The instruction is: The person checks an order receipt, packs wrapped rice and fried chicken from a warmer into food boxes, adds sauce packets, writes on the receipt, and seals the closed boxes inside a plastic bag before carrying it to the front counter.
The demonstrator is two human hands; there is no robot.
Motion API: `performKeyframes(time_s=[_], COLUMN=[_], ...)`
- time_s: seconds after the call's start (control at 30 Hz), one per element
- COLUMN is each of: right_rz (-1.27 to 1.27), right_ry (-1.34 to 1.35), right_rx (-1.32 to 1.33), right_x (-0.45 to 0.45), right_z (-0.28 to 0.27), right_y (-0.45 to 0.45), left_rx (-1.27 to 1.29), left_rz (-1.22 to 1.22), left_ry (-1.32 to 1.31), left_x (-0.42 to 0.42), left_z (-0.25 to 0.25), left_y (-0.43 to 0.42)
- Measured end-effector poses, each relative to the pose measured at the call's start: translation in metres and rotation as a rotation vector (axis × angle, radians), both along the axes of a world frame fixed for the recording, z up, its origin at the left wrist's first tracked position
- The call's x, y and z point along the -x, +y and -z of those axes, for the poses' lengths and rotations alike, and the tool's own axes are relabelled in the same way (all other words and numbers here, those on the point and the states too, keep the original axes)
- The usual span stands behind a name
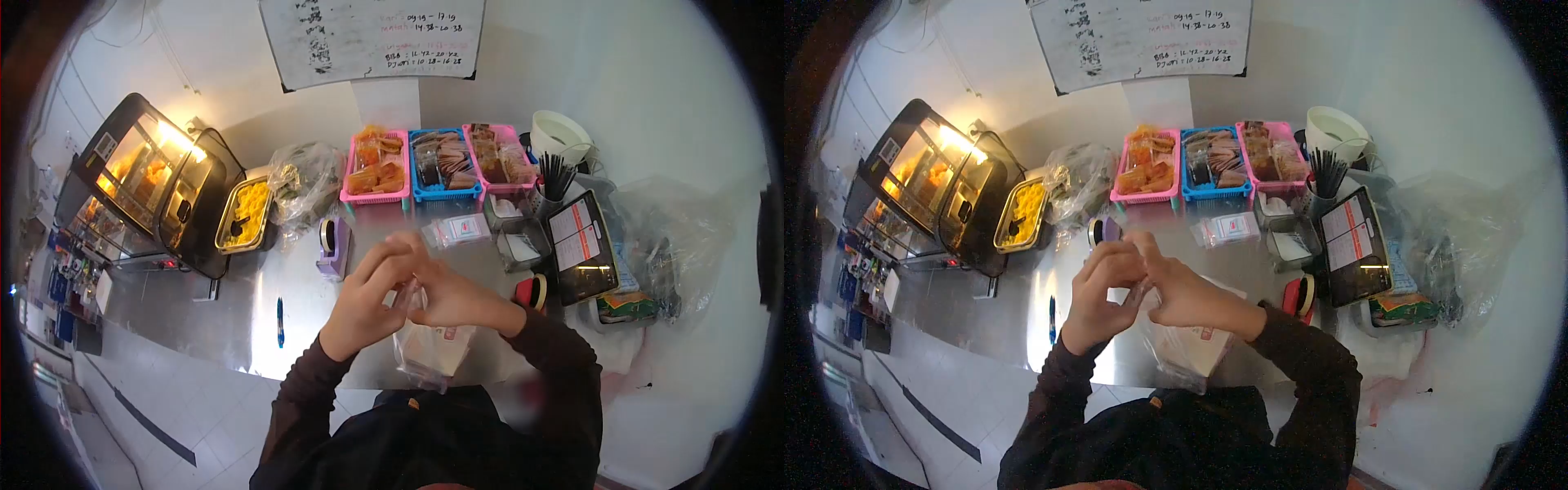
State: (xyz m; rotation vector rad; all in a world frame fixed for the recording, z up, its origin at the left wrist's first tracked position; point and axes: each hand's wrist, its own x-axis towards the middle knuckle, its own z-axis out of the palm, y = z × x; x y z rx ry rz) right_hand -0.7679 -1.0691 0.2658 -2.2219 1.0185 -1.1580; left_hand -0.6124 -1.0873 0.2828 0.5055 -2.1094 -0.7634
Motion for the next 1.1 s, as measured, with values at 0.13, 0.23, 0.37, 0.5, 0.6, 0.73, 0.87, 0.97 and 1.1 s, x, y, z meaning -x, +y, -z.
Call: performKeyframes(time_s=[0.13, 0.23, 0.37, 0.5, 0.6, 0.73, 0.87, 0.97, 1.1], right_rz=[0.151, 0.084, -0.052, -0.029, 0.072, 0.314, 0.33, 0.174, -0.055], right_ry=[-0.227, -0.472, -0.506, -0.346, -0.352, -0.03, 0.196, 0.264, 0.276], right_rx=[-0.407, -0.396, -0.317, -0.36, -0.372, -0.097, 0.167, 0.263, 0.085], right_x=[0.01, 0.01, 0.007, 0.009, 0.019, 0.039, 0.035, 0.007, -0.009], right_z=[-0.024, -0.028, -0.039, -0.024, -0.016, 0.018, 0.064, 0.095, 0.067], right_y=[0.013, 0.018, 0.011, -0.013, -0.025, -0.051, -0.075, -0.065, -0.001], left_rx=[-0.203, -0.965, -1.688, -1.109, -0.869, -0.745, -0.236, -0.076, -0.391], left_rz=[0.26, 0.036, 0.476, 0.063, -0.198, -0.342, -0.188, -0.329, -0.236], left_ry=[0.061, 0.22, 0.678, 0.276, 0.021, 0.331, 0.14, -0.611, -0.103], left_x=[-0.028, -0.051, -0.017, 0.012, 0.001, 0.008, 0.047, 0.077, 0.086], left_z=[0.03, 0.156, 0.266, 0.364, 0.388, 0.277, 0.196, 0.207, 0.261], left_y=[-0.042, -0.086, -0.053, -0.055, -0.062, -0.052, -0.017, -0.008, -0.018])
